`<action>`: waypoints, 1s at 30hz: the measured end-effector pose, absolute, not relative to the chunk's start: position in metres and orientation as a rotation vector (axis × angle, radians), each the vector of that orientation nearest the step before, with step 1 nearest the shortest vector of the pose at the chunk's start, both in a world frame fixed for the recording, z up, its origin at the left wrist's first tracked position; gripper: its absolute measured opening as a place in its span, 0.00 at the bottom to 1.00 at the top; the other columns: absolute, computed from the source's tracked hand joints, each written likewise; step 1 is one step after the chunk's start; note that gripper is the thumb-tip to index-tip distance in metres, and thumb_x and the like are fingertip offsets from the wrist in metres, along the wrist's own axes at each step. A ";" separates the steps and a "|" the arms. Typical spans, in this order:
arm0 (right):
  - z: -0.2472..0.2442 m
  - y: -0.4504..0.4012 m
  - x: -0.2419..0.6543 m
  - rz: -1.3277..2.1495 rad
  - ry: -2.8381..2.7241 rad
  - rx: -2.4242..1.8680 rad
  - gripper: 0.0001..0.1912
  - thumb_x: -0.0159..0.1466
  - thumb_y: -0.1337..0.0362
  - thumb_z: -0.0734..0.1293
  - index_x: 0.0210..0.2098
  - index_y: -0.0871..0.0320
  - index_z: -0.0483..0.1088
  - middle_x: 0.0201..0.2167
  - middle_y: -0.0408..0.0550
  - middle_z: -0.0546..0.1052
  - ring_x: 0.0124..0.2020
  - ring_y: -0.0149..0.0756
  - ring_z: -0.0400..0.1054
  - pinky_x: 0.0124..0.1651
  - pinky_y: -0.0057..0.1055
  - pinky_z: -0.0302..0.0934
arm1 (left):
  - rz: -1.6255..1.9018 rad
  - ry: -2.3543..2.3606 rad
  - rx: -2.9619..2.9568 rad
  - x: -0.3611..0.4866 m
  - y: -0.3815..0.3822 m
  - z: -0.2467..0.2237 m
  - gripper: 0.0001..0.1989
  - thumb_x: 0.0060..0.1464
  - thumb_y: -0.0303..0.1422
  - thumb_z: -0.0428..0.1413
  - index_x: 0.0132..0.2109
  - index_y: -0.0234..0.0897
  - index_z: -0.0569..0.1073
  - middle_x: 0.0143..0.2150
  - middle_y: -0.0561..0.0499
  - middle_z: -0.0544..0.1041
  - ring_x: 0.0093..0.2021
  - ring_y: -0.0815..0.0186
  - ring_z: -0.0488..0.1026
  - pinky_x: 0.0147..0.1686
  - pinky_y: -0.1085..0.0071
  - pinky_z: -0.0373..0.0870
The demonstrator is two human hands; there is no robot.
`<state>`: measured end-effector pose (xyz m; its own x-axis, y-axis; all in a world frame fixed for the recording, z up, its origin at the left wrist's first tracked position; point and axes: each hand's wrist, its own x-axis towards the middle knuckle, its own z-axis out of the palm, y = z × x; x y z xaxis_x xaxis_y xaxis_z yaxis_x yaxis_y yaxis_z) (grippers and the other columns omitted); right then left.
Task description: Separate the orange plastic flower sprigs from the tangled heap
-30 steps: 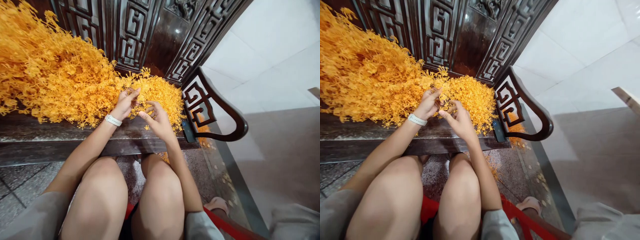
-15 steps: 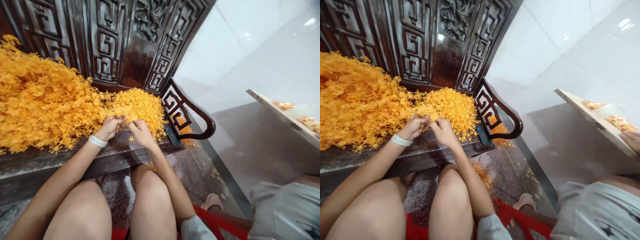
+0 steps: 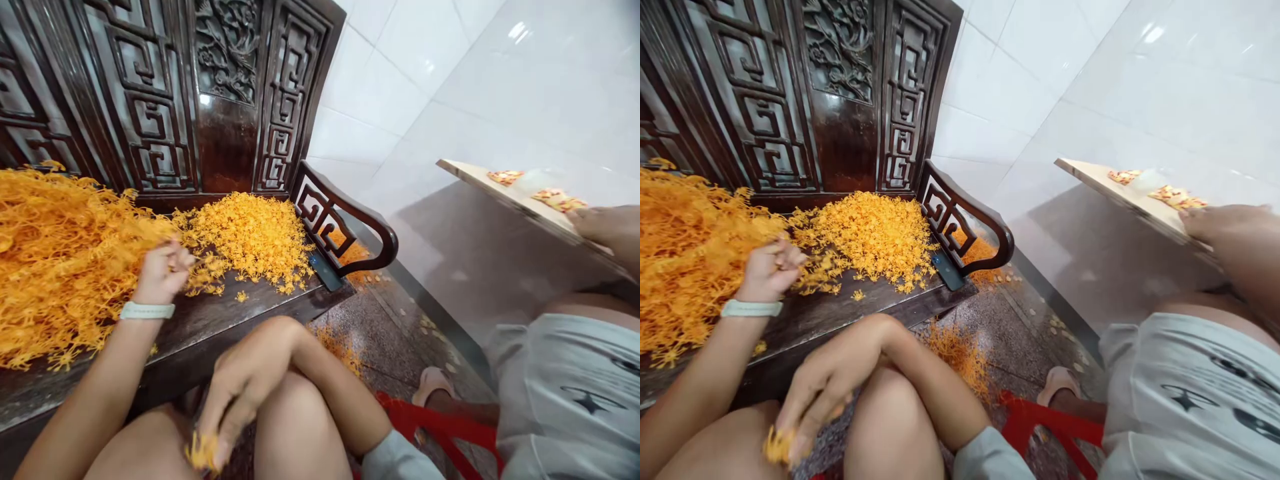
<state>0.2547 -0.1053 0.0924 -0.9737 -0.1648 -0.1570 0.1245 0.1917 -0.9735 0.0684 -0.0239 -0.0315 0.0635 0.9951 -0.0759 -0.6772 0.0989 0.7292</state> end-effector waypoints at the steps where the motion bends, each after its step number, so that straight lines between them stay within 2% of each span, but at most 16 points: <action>1: 0.098 -0.108 0.252 -1.877 2.100 -0.254 0.10 0.65 0.63 0.75 0.30 0.60 0.76 0.39 0.50 0.81 0.45 0.36 0.77 0.54 0.27 0.68 | 1.454 0.650 0.568 0.057 -0.019 -0.029 0.12 0.52 0.27 0.63 0.26 0.41 0.69 0.12 0.61 0.54 0.15 0.75 0.47 0.17 0.78 0.52; 3: 0.107 -0.109 0.253 -1.906 2.004 -0.418 0.09 0.66 0.61 0.75 0.35 0.62 0.80 0.45 0.56 0.83 0.52 0.41 0.78 0.61 0.31 0.67 | 1.535 0.593 0.520 0.040 -0.013 -0.025 0.09 0.59 0.28 0.61 0.31 0.41 0.72 0.14 0.61 0.56 0.15 0.75 0.48 0.16 0.77 0.52; 4: 0.109 -0.107 0.257 -1.957 2.023 -0.402 0.10 0.67 0.60 0.75 0.37 0.62 0.80 0.46 0.58 0.83 0.52 0.42 0.78 0.61 0.33 0.68 | 1.536 0.578 0.510 0.037 -0.012 -0.025 0.09 0.60 0.28 0.62 0.32 0.40 0.72 0.16 0.61 0.58 0.16 0.75 0.50 0.16 0.77 0.53; 5: 0.108 -0.102 0.261 -2.074 2.074 -0.337 0.11 0.67 0.58 0.75 0.38 0.62 0.81 0.44 0.58 0.83 0.49 0.41 0.79 0.58 0.33 0.70 | 1.523 0.576 0.504 0.036 -0.011 -0.026 0.09 0.59 0.28 0.63 0.32 0.39 0.71 0.17 0.61 0.61 0.16 0.76 0.51 0.16 0.77 0.53; 7: 0.102 -0.089 0.271 -2.574 2.179 -0.049 0.14 0.68 0.54 0.73 0.39 0.60 0.79 0.38 0.53 0.82 0.37 0.35 0.77 0.44 0.30 0.72 | 1.493 0.599 0.491 0.042 -0.011 -0.029 0.11 0.56 0.28 0.66 0.32 0.37 0.70 0.20 0.60 0.64 0.16 0.77 0.53 0.15 0.78 0.51; 9: 0.090 -0.074 0.277 -3.271 2.074 0.495 0.16 0.70 0.50 0.70 0.42 0.57 0.77 0.33 0.47 0.78 0.28 0.29 0.66 0.32 0.27 0.65 | 1.465 0.606 0.480 0.050 -0.010 -0.034 0.11 0.56 0.28 0.67 0.33 0.37 0.70 0.21 0.60 0.66 0.16 0.78 0.53 0.15 0.78 0.50; 11: 0.078 -0.064 0.277 -3.659 1.732 1.070 0.16 0.71 0.50 0.66 0.46 0.56 0.75 0.30 0.42 0.73 0.24 0.28 0.55 0.26 0.26 0.56 | 1.440 0.586 0.495 0.057 -0.010 -0.037 0.11 0.56 0.29 0.67 0.34 0.37 0.71 0.22 0.60 0.67 0.16 0.78 0.54 0.16 0.79 0.50; 14: 0.065 -0.064 0.275 -3.585 1.538 1.390 0.14 0.67 0.56 0.68 0.47 0.58 0.73 0.25 0.38 0.63 0.23 0.28 0.48 0.24 0.26 0.48 | 1.415 0.575 0.579 0.065 -0.012 -0.036 0.12 0.54 0.31 0.69 0.34 0.36 0.72 0.27 0.57 0.72 0.17 0.79 0.56 0.17 0.79 0.53; 16: 0.058 -0.068 0.273 -3.452 1.650 1.508 0.14 0.63 0.58 0.72 0.45 0.58 0.73 0.24 0.37 0.62 0.22 0.26 0.48 0.24 0.26 0.46 | 1.402 0.600 0.653 0.071 -0.017 -0.032 0.12 0.52 0.32 0.71 0.34 0.35 0.74 0.29 0.55 0.75 0.18 0.80 0.56 0.17 0.79 0.53; 18: 0.053 -0.071 0.273 -3.284 1.827 1.787 0.17 0.61 0.58 0.75 0.46 0.56 0.72 0.27 0.37 0.66 0.22 0.25 0.52 0.24 0.25 0.47 | 1.387 0.647 0.724 0.079 -0.023 -0.027 0.14 0.49 0.34 0.73 0.33 0.34 0.76 0.29 0.53 0.75 0.19 0.80 0.57 0.18 0.80 0.52; 21: 0.043 -0.068 0.271 -2.974 2.035 2.207 0.26 0.58 0.54 0.78 0.51 0.53 0.69 0.33 0.39 0.73 0.23 0.25 0.60 0.25 0.26 0.54 | 1.360 0.729 0.804 0.091 -0.030 -0.022 0.16 0.45 0.38 0.75 0.33 0.34 0.78 0.27 0.52 0.75 0.21 0.77 0.61 0.18 0.79 0.52; 23: 0.037 -0.065 0.270 -2.860 2.149 2.247 0.29 0.56 0.53 0.79 0.52 0.53 0.67 0.34 0.39 0.74 0.24 0.25 0.62 0.26 0.27 0.58 | 1.320 0.785 0.895 0.098 -0.032 -0.022 0.17 0.43 0.40 0.75 0.33 0.34 0.80 0.29 0.50 0.77 0.23 0.74 0.65 0.20 0.77 0.56; 26: 0.030 -0.061 0.270 -2.755 2.391 2.156 0.23 0.59 0.51 0.78 0.44 0.55 0.69 0.33 0.40 0.75 0.24 0.25 0.64 0.26 0.27 0.58 | 1.283 0.811 1.025 0.103 -0.034 -0.026 0.20 0.40 0.43 0.76 0.32 0.34 0.80 0.31 0.48 0.79 0.28 0.68 0.71 0.25 0.73 0.65; 28: 0.026 -0.060 0.270 -2.678 2.507 2.160 0.21 0.60 0.50 0.77 0.39 0.55 0.68 0.30 0.39 0.74 0.23 0.25 0.64 0.25 0.26 0.58 | 1.301 0.784 1.078 0.104 -0.035 -0.028 0.19 0.41 0.43 0.76 0.33 0.35 0.80 0.32 0.48 0.80 0.30 0.67 0.73 0.29 0.71 0.70; 30: 0.023 -0.058 0.269 -2.612 2.530 2.169 0.22 0.58 0.49 0.78 0.39 0.55 0.67 0.26 0.37 0.73 0.21 0.25 0.63 0.25 0.26 0.57 | 1.323 0.759 1.124 0.104 -0.033 -0.029 0.18 0.45 0.45 0.74 0.36 0.36 0.82 0.34 0.48 0.81 0.30 0.67 0.74 0.31 0.70 0.72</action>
